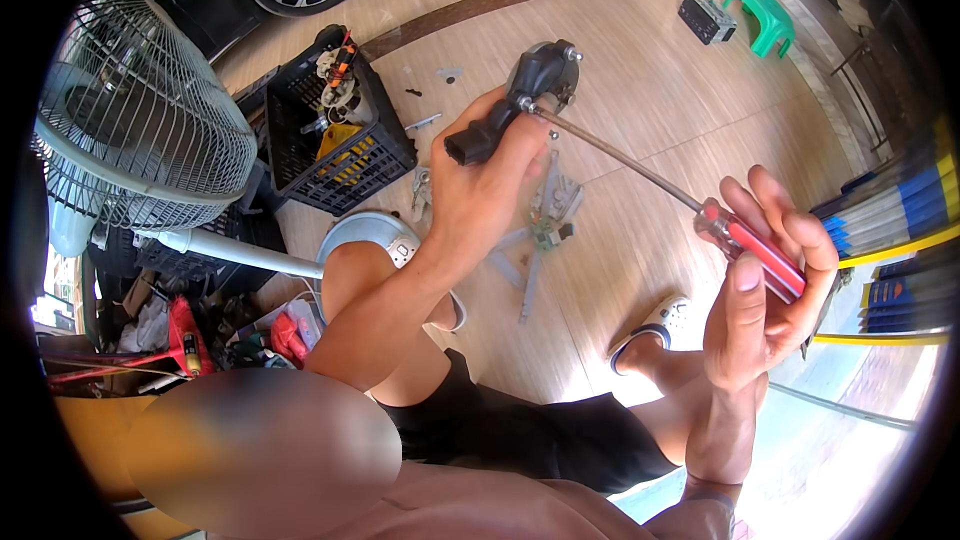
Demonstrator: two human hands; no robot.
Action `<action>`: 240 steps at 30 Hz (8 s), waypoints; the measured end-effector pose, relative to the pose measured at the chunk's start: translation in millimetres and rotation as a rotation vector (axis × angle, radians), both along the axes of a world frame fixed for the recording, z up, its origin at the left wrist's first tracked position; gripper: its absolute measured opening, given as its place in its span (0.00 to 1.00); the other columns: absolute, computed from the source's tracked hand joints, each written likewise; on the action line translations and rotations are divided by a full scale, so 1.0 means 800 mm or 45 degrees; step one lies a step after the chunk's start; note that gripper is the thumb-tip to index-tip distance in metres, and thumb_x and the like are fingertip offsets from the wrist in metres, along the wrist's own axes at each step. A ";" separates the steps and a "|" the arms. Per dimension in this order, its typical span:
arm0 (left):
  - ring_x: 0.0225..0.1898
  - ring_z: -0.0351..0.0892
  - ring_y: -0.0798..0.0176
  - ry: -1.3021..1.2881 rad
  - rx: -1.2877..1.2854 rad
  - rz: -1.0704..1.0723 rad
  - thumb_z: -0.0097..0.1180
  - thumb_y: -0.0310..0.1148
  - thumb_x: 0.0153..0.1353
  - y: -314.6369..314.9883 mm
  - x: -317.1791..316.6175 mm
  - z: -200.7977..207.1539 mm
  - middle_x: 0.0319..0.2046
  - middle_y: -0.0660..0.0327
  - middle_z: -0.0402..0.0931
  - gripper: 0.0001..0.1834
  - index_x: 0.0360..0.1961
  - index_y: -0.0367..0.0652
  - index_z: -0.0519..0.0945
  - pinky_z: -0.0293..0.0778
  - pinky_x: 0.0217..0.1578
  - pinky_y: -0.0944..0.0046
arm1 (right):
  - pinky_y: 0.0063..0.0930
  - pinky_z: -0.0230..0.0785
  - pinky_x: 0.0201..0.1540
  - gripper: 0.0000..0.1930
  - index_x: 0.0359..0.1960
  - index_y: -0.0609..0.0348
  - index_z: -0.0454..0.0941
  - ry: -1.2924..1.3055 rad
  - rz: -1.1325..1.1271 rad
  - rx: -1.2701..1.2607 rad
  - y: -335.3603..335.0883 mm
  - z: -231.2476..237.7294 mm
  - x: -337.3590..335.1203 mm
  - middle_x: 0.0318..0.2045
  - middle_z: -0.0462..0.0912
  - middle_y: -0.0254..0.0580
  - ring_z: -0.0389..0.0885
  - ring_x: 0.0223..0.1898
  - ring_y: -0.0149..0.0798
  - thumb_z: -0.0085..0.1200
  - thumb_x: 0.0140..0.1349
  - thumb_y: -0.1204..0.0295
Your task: The person assembles a power window motor and regulator assembly by hand, using a screwdriver to tighten screws on the motor casing and then fitting the motor gear onto the regulator gear teeth.
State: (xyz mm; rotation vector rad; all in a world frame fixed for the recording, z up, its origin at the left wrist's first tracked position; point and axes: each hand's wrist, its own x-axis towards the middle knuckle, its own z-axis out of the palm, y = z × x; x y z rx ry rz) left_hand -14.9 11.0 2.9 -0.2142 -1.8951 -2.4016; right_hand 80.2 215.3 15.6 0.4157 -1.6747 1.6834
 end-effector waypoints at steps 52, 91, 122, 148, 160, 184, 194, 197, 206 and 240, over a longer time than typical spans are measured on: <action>0.25 0.68 0.80 -0.066 0.020 -0.025 0.63 0.33 0.62 0.000 0.000 0.003 0.25 0.69 0.75 0.21 0.52 0.30 0.79 0.64 0.24 0.76 | 0.38 0.81 0.44 0.21 0.61 0.63 0.61 0.102 -0.130 0.150 -0.004 0.006 0.003 0.49 0.80 0.62 0.85 0.44 0.48 0.50 0.72 0.69; 0.27 0.71 0.78 -0.073 0.014 -0.059 0.62 0.33 0.62 0.002 0.002 0.000 0.27 0.67 0.77 0.19 0.51 0.30 0.79 0.68 0.28 0.75 | 0.39 0.83 0.44 0.24 0.62 0.63 0.59 0.171 -0.220 0.117 -0.011 0.009 0.000 0.47 0.82 0.63 0.86 0.44 0.49 0.54 0.70 0.69; 0.25 0.67 0.80 -0.098 0.050 -0.083 0.62 0.31 0.62 0.006 -0.001 -0.001 0.27 0.69 0.75 0.19 0.51 0.31 0.78 0.63 0.24 0.76 | 0.42 0.78 0.53 0.25 0.63 0.63 0.60 -0.013 -0.093 0.230 0.012 0.007 0.010 0.53 0.79 0.60 0.82 0.51 0.47 0.54 0.70 0.69; 0.24 0.64 0.81 -0.122 0.096 -0.075 0.61 0.30 0.62 0.005 -0.001 0.001 0.25 0.72 0.72 0.17 0.50 0.32 0.79 0.61 0.23 0.76 | 0.42 0.75 0.57 0.27 0.65 0.62 0.56 0.011 -0.131 0.277 0.000 0.013 0.008 0.52 0.80 0.59 0.82 0.53 0.49 0.54 0.69 0.71; 0.25 0.66 0.80 -0.114 0.087 -0.106 0.62 0.32 0.63 0.004 0.001 -0.001 0.26 0.70 0.73 0.19 0.51 0.31 0.78 0.63 0.24 0.76 | 0.42 0.76 0.57 0.25 0.63 0.61 0.59 0.034 -0.154 0.186 -0.009 0.014 0.008 0.49 0.82 0.59 0.83 0.51 0.49 0.56 0.69 0.69; 0.25 0.68 0.79 -0.124 0.042 -0.079 0.62 0.32 0.62 0.006 0.000 -0.001 0.27 0.68 0.76 0.19 0.51 0.31 0.79 0.65 0.25 0.75 | 0.47 0.71 0.59 0.25 0.64 0.65 0.61 -0.072 -0.134 0.251 0.022 0.004 0.015 0.53 0.79 0.65 0.81 0.53 0.54 0.54 0.70 0.70; 0.25 0.69 0.79 -0.158 0.066 -0.067 0.62 0.32 0.62 0.006 0.002 0.002 0.26 0.69 0.76 0.18 0.50 0.31 0.79 0.64 0.26 0.75 | 0.42 0.76 0.55 0.23 0.63 0.62 0.60 -0.022 -0.149 0.429 0.023 0.005 0.016 0.55 0.77 0.63 0.82 0.52 0.54 0.52 0.71 0.69; 0.25 0.68 0.79 -0.143 0.042 -0.077 0.62 0.33 0.62 0.007 0.002 0.003 0.26 0.69 0.76 0.18 0.49 0.31 0.79 0.64 0.25 0.75 | 0.43 0.76 0.56 0.23 0.63 0.62 0.61 -0.067 -0.147 0.364 0.028 0.004 0.019 0.56 0.77 0.63 0.82 0.53 0.53 0.53 0.70 0.71; 0.26 0.69 0.78 -0.168 0.042 -0.058 0.62 0.35 0.61 0.004 0.001 0.001 0.26 0.69 0.76 0.19 0.49 0.32 0.80 0.65 0.26 0.74 | 0.42 0.80 0.47 0.22 0.63 0.66 0.61 -0.023 -0.149 0.366 0.012 0.003 0.013 0.53 0.78 0.65 0.82 0.51 0.54 0.51 0.72 0.69; 0.26 0.69 0.79 -0.143 0.063 -0.071 0.62 0.33 0.62 0.009 0.003 0.000 0.27 0.68 0.76 0.20 0.51 0.30 0.78 0.66 0.26 0.75 | 0.39 0.81 0.42 0.17 0.56 0.67 0.68 -0.148 -0.154 0.205 0.025 0.004 0.011 0.40 0.85 0.61 0.87 0.36 0.48 0.50 0.73 0.68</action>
